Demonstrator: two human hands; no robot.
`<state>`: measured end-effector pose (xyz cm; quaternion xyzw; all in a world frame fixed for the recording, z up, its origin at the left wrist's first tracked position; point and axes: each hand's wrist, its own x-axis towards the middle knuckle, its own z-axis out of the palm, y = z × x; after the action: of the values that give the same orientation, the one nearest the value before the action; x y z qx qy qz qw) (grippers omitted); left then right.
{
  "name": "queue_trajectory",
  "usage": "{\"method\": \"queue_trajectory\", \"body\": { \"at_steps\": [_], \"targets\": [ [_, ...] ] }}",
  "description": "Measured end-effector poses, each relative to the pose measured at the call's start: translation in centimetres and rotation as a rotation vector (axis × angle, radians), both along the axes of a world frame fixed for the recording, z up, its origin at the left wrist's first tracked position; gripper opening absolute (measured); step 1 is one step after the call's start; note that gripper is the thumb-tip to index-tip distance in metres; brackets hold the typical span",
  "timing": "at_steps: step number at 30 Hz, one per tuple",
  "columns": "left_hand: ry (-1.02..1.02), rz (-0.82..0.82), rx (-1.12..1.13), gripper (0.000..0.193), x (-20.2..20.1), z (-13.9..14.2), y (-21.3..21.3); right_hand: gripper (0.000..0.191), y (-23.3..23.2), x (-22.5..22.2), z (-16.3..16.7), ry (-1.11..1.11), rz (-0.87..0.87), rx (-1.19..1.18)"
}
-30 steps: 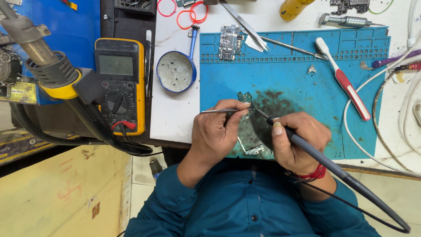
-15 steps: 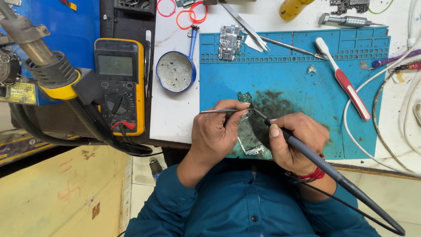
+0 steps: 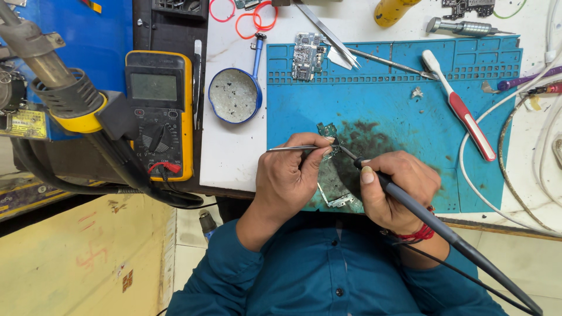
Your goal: The person solders components on a green circuit board held on a blue mat, using a soldering iron in one hand and tweezers in the other, occasionally dipping the iron in a small container. Near the end they switch to a hot air gun, heating the board while holding tweezers on it.
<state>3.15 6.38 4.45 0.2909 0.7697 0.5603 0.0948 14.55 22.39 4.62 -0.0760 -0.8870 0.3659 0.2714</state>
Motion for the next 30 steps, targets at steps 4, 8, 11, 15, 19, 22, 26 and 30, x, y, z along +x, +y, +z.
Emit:
{"method": "queue_trajectory", "body": {
  "at_steps": [4, 8, 11, 15, 19, 22, 26, 30],
  "targets": [
    [0.000, 0.004, 0.003, 0.008, 0.0, 0.1, 0.0, 0.009, -0.1, 0.1, 0.0, -0.008, -0.010, -0.002],
    [-0.021, 0.005, 0.005, 0.008, 0.0, 0.2, 0.0, 0.009, -0.1, 0.0, 0.0, -0.001, -0.013, -0.005],
    [-0.035, 0.010, -0.010, 0.009, 0.0, 0.2, 0.1, 0.010, -0.1, 0.0, 0.0, -0.004, -0.013, -0.005],
    [-0.021, 0.009, 0.000, 0.009, 0.0, 0.2, 0.1, 0.010, -0.1, 0.0, 0.0, -0.013, -0.020, -0.006],
    [-0.031, 0.008, -0.011, 0.009, 0.0, 0.2, 0.1, 0.009, 0.0, 0.0, -0.1, -0.003, -0.005, 0.002],
    [-0.031, 0.008, -0.018, 0.009, 0.1, 0.1, 0.0, 0.010, 0.0, 0.2, -0.2, -0.001, -0.010, -0.014],
    [0.008, -0.005, 0.030, 0.009, 0.0, 0.0, 0.0, 0.013, 0.1, 0.8, -0.5, 0.019, -0.046, -0.051],
    [-0.025, -0.025, 0.030, 0.008, 0.0, 0.0, -0.1, 0.017, 0.0, 0.8, -1.1, 0.066, -0.069, -0.080]
  ]
}}
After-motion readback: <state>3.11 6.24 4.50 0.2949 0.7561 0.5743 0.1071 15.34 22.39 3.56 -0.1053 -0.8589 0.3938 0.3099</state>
